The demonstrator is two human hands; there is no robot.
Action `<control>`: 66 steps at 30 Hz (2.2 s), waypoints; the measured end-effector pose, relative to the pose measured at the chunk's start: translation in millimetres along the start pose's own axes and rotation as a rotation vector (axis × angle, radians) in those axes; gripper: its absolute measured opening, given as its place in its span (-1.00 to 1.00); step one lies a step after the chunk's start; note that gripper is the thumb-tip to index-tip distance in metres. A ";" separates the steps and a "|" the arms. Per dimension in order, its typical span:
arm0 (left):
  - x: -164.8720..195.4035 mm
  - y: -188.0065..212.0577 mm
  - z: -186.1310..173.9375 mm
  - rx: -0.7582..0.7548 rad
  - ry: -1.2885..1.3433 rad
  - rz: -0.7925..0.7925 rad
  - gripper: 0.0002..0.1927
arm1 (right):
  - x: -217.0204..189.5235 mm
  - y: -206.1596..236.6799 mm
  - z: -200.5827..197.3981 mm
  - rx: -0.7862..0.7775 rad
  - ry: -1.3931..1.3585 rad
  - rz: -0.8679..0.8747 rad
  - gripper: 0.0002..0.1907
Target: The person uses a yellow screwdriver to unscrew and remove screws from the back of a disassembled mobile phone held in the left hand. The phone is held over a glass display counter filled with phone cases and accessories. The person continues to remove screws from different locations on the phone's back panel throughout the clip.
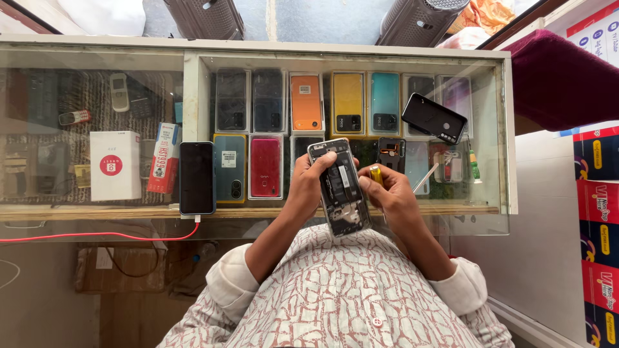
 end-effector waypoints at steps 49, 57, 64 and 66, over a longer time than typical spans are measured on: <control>26.1 41.0 53.9 -0.034 -0.167 0.116 -0.55 | 1.8 19.7 0.0 0.094 0.062 -0.162 -0.70; 19.5 44.1 50.2 -0.005 -0.222 0.142 -0.55 | 7.0 21.3 -1.9 0.193 0.012 -0.056 -0.65; 14.9 46.1 47.4 -0.028 -0.145 0.105 -0.55 | -12.1 26.4 -13.4 0.222 0.015 -0.079 -0.77; 14.8 44.9 47.4 -0.032 -0.122 0.108 -0.55 | -12.6 27.6 -16.1 0.216 -0.005 -0.041 -0.77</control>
Point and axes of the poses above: each hand's wrist, its own y-axis away from the middle knuckle, its own z-axis out of the palm, x = y × z, the point moved 7 cm from there along -y, towards the middle knuckle, and after that the axes turned 15 degrees about -z, right-handed, at the moved point
